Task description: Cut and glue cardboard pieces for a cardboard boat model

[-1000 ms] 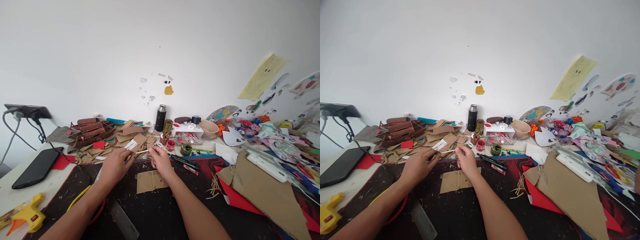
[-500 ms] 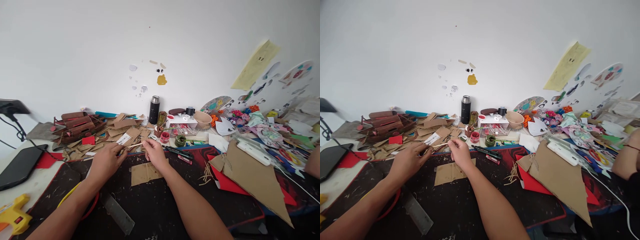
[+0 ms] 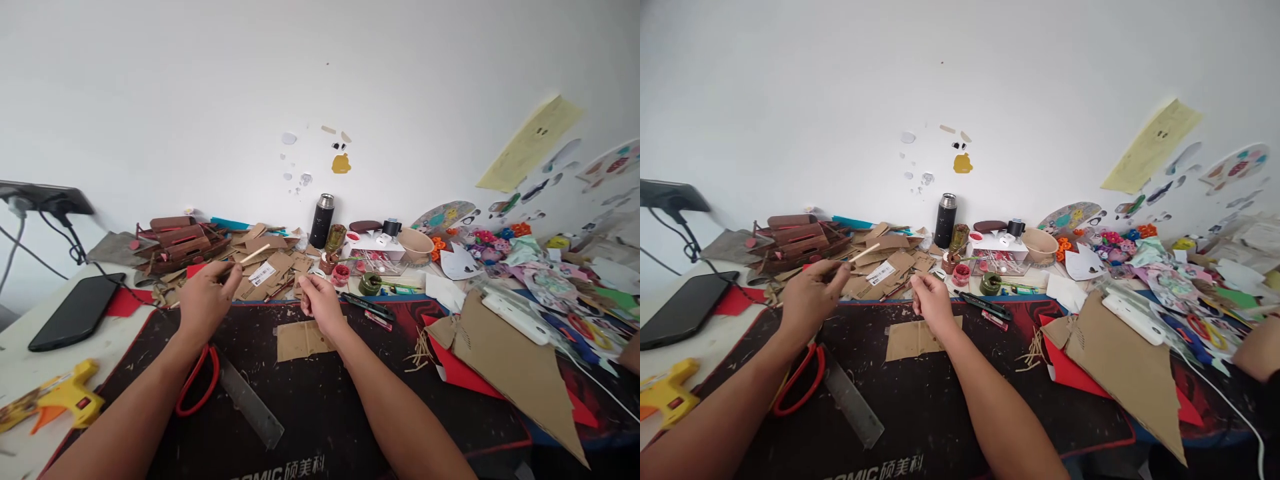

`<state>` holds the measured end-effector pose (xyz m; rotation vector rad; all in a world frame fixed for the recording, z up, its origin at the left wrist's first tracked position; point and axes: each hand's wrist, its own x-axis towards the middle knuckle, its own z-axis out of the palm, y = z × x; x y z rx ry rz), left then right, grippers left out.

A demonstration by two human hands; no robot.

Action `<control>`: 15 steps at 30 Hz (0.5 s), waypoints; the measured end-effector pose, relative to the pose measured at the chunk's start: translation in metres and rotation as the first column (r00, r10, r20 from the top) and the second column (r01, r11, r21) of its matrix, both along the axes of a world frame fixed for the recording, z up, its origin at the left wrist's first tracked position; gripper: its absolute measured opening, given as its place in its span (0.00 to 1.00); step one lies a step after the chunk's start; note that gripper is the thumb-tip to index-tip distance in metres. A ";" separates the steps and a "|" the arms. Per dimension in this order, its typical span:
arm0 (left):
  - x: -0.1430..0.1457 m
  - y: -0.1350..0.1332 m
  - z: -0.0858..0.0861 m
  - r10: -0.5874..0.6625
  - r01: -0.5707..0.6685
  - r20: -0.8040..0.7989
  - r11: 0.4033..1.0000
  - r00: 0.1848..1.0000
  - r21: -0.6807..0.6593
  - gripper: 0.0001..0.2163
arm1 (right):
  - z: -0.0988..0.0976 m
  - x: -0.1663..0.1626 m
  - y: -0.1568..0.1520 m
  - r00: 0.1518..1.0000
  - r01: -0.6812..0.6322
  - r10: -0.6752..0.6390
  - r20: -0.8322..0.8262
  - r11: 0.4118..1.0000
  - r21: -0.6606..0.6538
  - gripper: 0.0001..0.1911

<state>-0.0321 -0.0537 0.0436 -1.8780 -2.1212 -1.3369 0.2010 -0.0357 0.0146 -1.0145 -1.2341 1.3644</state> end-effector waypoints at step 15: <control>-0.023 -0.002 0.023 0.072 -0.098 0.185 0.985 0.980 0.139 0.17 | 0.042 -0.125 -0.073 0.183 -0.813 0.172 0.968 0.579 0.051 0.23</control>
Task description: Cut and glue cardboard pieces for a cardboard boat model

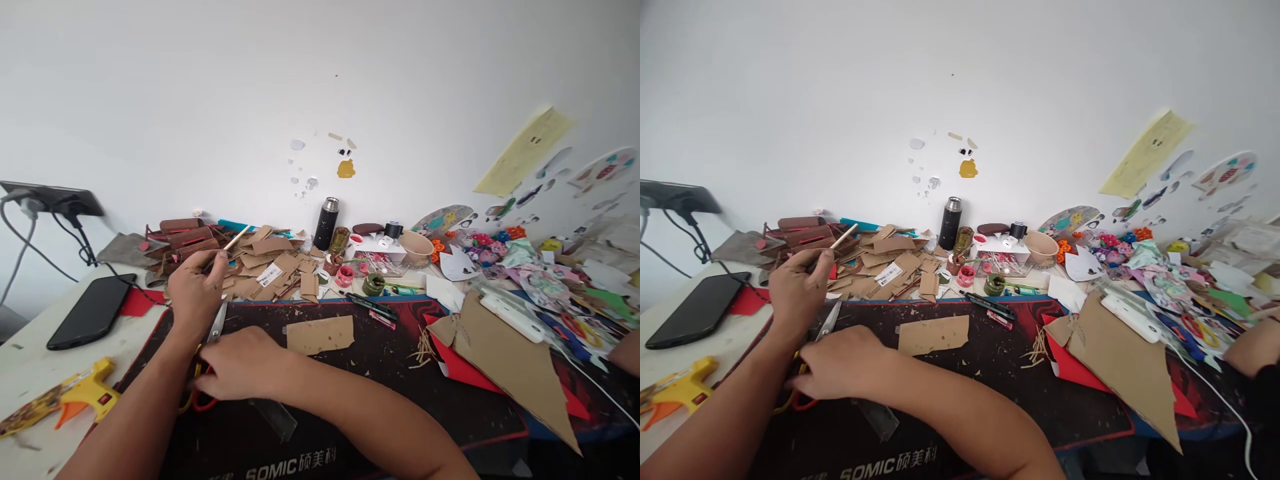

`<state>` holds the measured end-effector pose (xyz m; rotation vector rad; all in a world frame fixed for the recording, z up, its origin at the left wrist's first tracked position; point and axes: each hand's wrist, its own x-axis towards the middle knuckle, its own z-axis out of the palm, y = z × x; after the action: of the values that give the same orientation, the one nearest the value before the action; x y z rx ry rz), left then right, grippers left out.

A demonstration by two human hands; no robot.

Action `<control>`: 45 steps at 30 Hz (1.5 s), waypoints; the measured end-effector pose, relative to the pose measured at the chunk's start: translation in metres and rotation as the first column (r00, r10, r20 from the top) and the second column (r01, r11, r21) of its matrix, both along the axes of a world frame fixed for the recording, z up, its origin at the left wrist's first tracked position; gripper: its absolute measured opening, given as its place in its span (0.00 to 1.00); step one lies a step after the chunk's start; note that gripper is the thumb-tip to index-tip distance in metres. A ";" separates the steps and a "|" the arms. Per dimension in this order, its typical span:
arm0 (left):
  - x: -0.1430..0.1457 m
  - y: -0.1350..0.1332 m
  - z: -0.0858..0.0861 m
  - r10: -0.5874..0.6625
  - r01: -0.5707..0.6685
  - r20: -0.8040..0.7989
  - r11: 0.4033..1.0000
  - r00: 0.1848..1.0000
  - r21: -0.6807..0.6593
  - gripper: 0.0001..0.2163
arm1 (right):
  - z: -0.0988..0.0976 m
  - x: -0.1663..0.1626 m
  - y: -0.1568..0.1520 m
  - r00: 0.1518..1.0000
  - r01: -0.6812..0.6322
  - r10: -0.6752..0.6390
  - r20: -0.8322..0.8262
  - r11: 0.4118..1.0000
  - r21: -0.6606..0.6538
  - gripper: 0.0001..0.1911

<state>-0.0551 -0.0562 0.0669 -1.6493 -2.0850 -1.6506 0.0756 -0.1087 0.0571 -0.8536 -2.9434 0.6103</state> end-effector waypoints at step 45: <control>-0.008 0.010 0.007 -0.076 0.102 0.106 0.958 0.991 -0.266 0.18 | -0.038 0.060 0.020 0.538 0.122 -0.822 -0.186 0.294 -0.948 0.16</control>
<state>-0.0629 -0.0466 0.0736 -1.7970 -2.4119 -1.5532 0.1352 -0.0887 0.0191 -1.1891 -1.3284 1.8961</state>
